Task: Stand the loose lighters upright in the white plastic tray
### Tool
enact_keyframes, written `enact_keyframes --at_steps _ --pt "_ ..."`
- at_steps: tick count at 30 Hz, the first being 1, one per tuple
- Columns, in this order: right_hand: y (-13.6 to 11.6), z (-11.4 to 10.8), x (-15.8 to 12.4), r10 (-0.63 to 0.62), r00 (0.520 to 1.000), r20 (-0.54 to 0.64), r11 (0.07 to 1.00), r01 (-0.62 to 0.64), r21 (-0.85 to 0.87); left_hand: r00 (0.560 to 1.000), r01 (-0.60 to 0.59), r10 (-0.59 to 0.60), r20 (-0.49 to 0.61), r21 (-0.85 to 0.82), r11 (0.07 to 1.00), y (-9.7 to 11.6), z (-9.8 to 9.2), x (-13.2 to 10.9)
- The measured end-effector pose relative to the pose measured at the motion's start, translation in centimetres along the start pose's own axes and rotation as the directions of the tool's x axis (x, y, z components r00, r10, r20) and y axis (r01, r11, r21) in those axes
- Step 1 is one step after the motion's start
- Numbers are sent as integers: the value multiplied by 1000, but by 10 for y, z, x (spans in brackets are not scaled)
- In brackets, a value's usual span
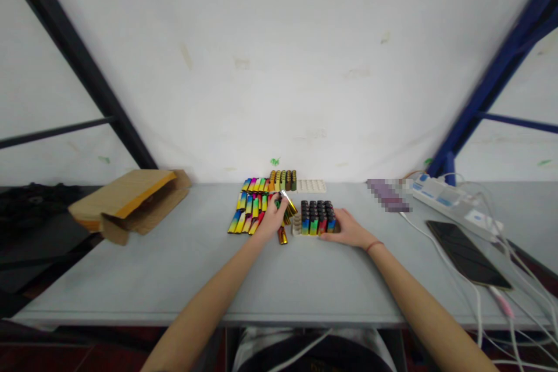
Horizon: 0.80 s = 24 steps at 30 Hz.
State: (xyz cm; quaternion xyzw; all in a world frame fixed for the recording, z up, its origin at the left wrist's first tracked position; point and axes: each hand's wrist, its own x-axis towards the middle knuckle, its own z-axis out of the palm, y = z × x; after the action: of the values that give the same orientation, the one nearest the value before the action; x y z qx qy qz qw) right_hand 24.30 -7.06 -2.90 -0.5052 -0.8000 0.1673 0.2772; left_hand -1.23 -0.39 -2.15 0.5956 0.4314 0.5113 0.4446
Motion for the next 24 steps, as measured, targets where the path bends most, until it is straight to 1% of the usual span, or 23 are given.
enact_keyframes --at_steps 2,4,5,7,9,10,11,12,13,14,15,16,18,20,23,24 --pt "0 0 0 -4 1000 4 1000 4 -5 992 115 -123 -31 -183 976 4 -4 5" --pt "0 0 0 -5 1000 7 1000 5 -9 965 239 -261 -20 -338 910 13 -13 17" --pt "0 0 0 -3 1000 7 1000 3 -9 949 284 -316 -23 -378 881 18 -21 25" --pt "0 0 0 0 1000 5 1000 0 -5 914 351 -399 -72 -349 869 29 -40 46" --pt "1 1 -1 2 1000 5 1000 -2 2 885 402 -439 -157 -219 889 37 -61 70" --pt "1 1 -1 2 1000 8 1000 -3 6 883 419 -433 -180 -114 901 40 -70 82" --pt "1 1 -1 5 1000 11 1000 -5 10 884 433 -419 -206 23 901 41 -78 93" --pt "1 2 -1 9 1000 13 1000 -9 11 884 450 -405 -234 184 874 41 -83 104" --pt "2 2 -2 14 1000 13 1000 -14 11 891 449 -377 -254 356 820 40 -86 113" --pt "2 3 -2 17 1000 12 1000 -17 9 905 424 -338 -256 519 742 38 -86 121" --pt "3 3 -2 18 1000 13 1000 -18 7 919 393 -306 -249 647 653 35 -84 128" --pt "3 4 -2 18 1000 14 1000 -18 4 931 359 -280 -236 732 578 32 -80 133" --pt "4 4 -3 16 1000 17 1000 -16 -2 944 316 -248 -220 818 480 26 -71 140" --pt "4 4 -3 16 1000 20 1000 -16 -5 950 296 -219 -221 860 416 22 -64 144" --pt "4 5 -3 20 1000 23 1000 -20 -3 969 231 -159 -191 929 288 17 -61 148" --pt "3 6 -3 28 999 22 1000 -28 1 972 216 -150 -181 941 261 17 -62 149"
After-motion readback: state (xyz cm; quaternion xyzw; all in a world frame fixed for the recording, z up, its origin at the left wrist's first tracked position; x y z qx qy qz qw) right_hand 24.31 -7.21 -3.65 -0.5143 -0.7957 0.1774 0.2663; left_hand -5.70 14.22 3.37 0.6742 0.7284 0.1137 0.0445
